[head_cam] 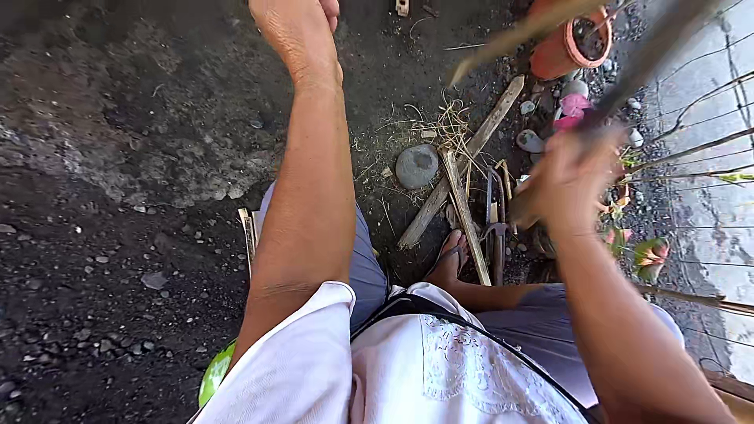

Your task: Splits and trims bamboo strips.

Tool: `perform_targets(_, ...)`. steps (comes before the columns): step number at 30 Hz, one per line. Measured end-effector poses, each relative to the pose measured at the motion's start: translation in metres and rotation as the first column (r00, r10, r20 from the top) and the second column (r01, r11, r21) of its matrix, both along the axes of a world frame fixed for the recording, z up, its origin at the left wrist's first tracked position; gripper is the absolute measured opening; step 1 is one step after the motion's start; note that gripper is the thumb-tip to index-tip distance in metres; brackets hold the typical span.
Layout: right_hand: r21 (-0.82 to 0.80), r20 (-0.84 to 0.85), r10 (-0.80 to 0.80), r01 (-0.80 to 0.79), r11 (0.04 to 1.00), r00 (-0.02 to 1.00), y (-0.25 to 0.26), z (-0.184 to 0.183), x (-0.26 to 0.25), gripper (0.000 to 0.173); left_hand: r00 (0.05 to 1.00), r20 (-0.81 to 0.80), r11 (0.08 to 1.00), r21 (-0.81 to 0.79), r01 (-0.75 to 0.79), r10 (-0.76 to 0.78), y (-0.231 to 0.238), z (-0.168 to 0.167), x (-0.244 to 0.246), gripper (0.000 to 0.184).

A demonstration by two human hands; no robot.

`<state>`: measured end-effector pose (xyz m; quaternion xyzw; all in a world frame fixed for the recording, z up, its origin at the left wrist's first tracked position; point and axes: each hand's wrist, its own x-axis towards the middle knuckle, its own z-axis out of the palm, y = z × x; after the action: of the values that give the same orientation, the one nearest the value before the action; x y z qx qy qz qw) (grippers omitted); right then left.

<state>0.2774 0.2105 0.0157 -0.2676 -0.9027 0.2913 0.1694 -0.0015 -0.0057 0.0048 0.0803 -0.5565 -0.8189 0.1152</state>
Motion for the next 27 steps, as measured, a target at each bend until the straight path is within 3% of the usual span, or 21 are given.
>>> perform_targets(1, -0.062, 0.201, -0.009, 0.022, 0.998, 0.980, -0.002, -0.027, 0.000, 0.052, 1.000, 0.011, 1.000, 0.011, 0.013, -0.013, 0.001, 0.001, 0.002, 0.015)
perform_targets(3, -0.125, 0.360, -0.029, 0.079, 0.989, 0.932, 0.006, -0.057, -0.011, 0.050, 0.997, 0.015, 0.997, 0.009, 0.076, -0.076, 0.002, 0.002, 0.007, 0.020)
perform_targets(6, -0.182, 0.381, -0.050, 0.128, 0.975, 0.923, 0.006, -0.054, -0.019, 0.049, 0.994, 0.008, 0.993, -0.036, 0.111, -0.110, 0.000, -0.001, 0.013, 0.032)
perform_targets(13, -0.188, 0.384, -0.042, 0.123, 0.974, 0.922, -0.001, -0.058, -0.017, 0.047, 0.995, 0.034, 0.995, -0.008, 0.096, -0.096, 0.001, -0.005, 0.019, 0.028)
perform_targets(16, -0.212, 0.263, -0.038, 0.097, 0.972, 0.964, 0.002, -0.046, -0.006, 0.049, 0.995, 0.043, 0.996, -0.012, 0.086, -0.085, 0.001, -0.006, 0.018, 0.027)
perform_targets(19, -0.151, -0.040, -0.047, 0.040, 0.988, 0.998, 0.004, 0.005, 0.005, 0.054, 0.996, 0.020, 0.996, -0.008, 0.092, -0.092, -0.007, -0.005, 0.017, 0.029)
perform_targets(22, -0.023, -0.464, 0.026, -0.041, 0.999, 0.886, 0.013, 0.054, 0.001, 0.042, 0.997, 0.007, 0.997, -0.015, 0.072, -0.072, -0.010, -0.005, 0.014, 0.029)
perform_targets(24, -0.015, -0.563, 0.023, -0.037, 0.999, 0.826, 0.008, 0.054, -0.005, 0.034, 0.998, 0.019, 0.998, -0.010, 0.060, -0.060, -0.006, -0.006, 0.011, 0.025)
perform_targets(25, -0.013, -0.476, 0.006, -0.014, 1.000, 0.880, -0.001, 0.038, -0.002, 0.039, 0.997, 0.035, 0.998, -0.005, 0.063, -0.063, -0.003, -0.006, 0.011, 0.024)
perform_targets(27, -0.023, -0.020, -0.017, 0.017, 1.000, 1.000, -0.014, -0.022, 0.009, 0.053, 0.996, 0.057, 0.997, -0.010, 0.076, -0.075, 0.001, -0.004, 0.012, 0.023)
